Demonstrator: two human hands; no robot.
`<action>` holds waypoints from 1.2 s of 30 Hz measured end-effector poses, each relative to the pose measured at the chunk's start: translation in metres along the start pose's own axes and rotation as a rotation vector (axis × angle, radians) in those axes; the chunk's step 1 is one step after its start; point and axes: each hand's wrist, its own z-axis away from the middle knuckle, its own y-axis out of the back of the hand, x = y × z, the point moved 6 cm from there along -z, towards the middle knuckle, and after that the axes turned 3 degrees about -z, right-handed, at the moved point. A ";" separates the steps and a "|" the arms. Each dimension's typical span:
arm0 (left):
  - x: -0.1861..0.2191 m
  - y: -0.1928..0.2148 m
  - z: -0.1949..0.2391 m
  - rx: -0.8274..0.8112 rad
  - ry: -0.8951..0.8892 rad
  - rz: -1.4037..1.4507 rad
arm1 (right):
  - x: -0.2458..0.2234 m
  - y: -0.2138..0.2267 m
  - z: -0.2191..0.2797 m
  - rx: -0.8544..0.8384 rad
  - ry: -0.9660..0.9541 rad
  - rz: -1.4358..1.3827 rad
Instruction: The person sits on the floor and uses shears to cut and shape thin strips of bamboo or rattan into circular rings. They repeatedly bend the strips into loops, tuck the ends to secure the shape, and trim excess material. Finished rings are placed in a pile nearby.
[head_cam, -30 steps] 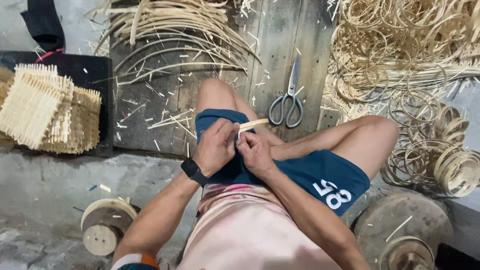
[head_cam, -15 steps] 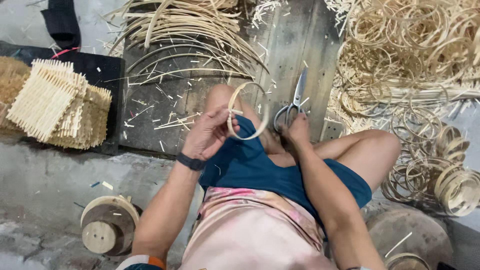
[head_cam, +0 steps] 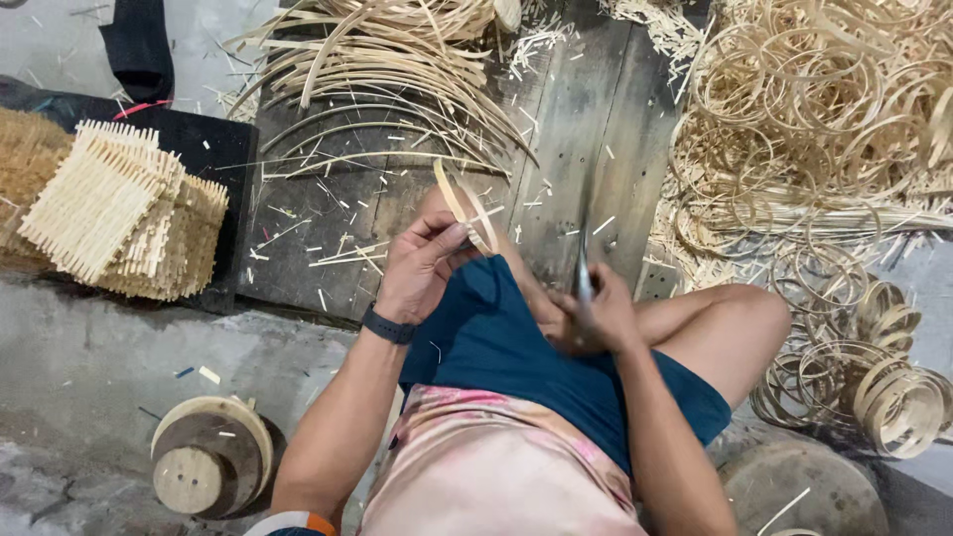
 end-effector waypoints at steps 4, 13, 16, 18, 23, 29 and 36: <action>-0.002 -0.001 -0.003 0.004 -0.026 -0.026 | -0.054 -0.008 0.044 0.053 0.154 0.172; -0.025 -0.006 0.000 -0.057 0.004 -0.003 | -0.082 -0.017 0.060 0.092 0.524 0.342; -0.027 -0.005 0.000 -0.043 0.017 -0.021 | -0.078 -0.018 0.061 0.086 0.498 0.360; -0.028 -0.004 0.001 -0.029 0.028 -0.028 | -0.074 -0.019 0.062 0.095 0.503 0.347; -0.034 -0.006 -0.001 0.014 0.030 -0.106 | -0.047 -0.021 0.058 0.091 0.418 0.316; -0.027 0.000 -0.001 -0.026 0.040 0.047 | 0.019 -0.002 0.010 0.256 0.214 0.203; -0.014 -0.004 0.002 -0.088 0.244 0.240 | 0.085 0.005 -0.086 0.301 -0.059 0.375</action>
